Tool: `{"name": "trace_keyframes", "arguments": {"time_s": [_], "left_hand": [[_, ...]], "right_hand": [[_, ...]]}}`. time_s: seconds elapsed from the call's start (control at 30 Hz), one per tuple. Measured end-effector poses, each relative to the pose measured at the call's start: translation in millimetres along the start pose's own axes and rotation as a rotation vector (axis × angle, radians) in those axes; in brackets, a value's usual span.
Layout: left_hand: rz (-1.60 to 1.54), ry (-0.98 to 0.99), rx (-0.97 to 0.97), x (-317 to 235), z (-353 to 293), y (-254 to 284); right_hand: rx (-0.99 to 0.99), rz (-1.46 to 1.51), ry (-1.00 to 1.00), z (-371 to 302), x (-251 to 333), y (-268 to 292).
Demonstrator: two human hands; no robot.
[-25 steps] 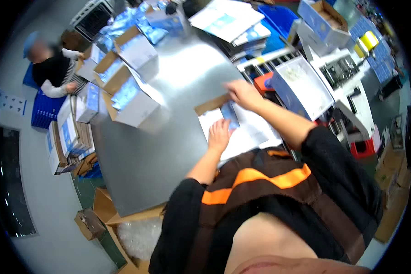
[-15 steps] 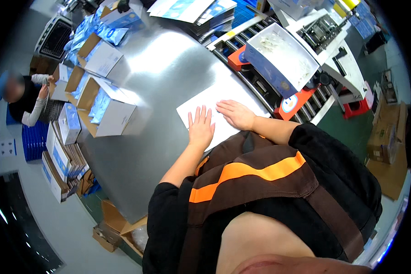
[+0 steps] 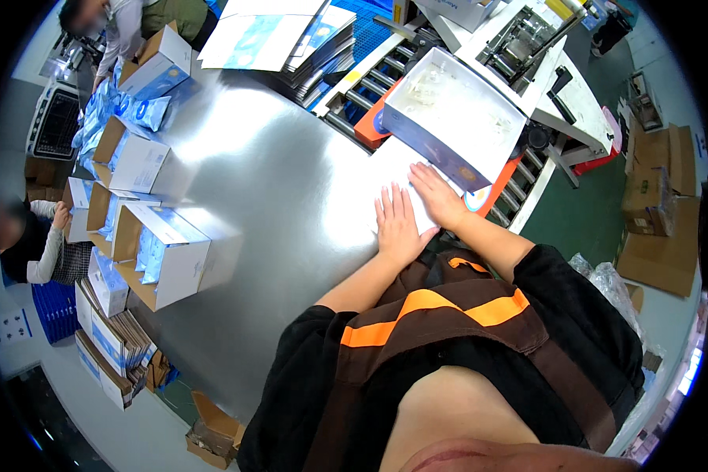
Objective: The person packs blue-wrapped items into white cardboard boxes on a metal table. They place items into the box, fold the flaps, and move the packed box aside. The person repeats this process with multiple boxes and items.
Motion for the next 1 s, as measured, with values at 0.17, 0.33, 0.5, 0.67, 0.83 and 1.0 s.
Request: {"name": "trace_keyframes", "arguments": {"time_s": [0.17,0.33,0.5,0.67,0.83,1.0], "left_hand": [[-0.327,-0.034,-0.212,91.1,20.3,56.1],[0.981,0.756,-0.57,342.2,-119.2,294.8],[0.379,1.203,-0.197,426.0,-235.3,314.2],[0.326,1.027,-0.14,273.4,-205.1,252.6],[0.136,0.856,0.061,78.0,-230.9,161.2],[-0.273,0.653,0.305,-21.9,-239.9,145.8]], "right_hand": [[0.164,0.427,-0.265,47.3,24.3,79.1],[-0.031,-0.151,-0.489,99.9,-29.2,133.1],[0.106,-0.115,-0.506,102.6,-44.6,117.0],[0.047,0.135,-0.552,102.2,-73.8,127.6],[-0.019,0.71,-0.685,97.5,-147.9,120.0],[0.016,1.045,-0.503,98.0,-83.3,146.8]]}}
Point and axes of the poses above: each hand's wrist, its own z-axis towards the middle knuckle, its own y-axis out of the back of the hand, x = y × z, the point moved 4 cm from there along z, towards the middle knuckle, and after that the axes turned 12 degrees about -y, right-handed, at the moved point
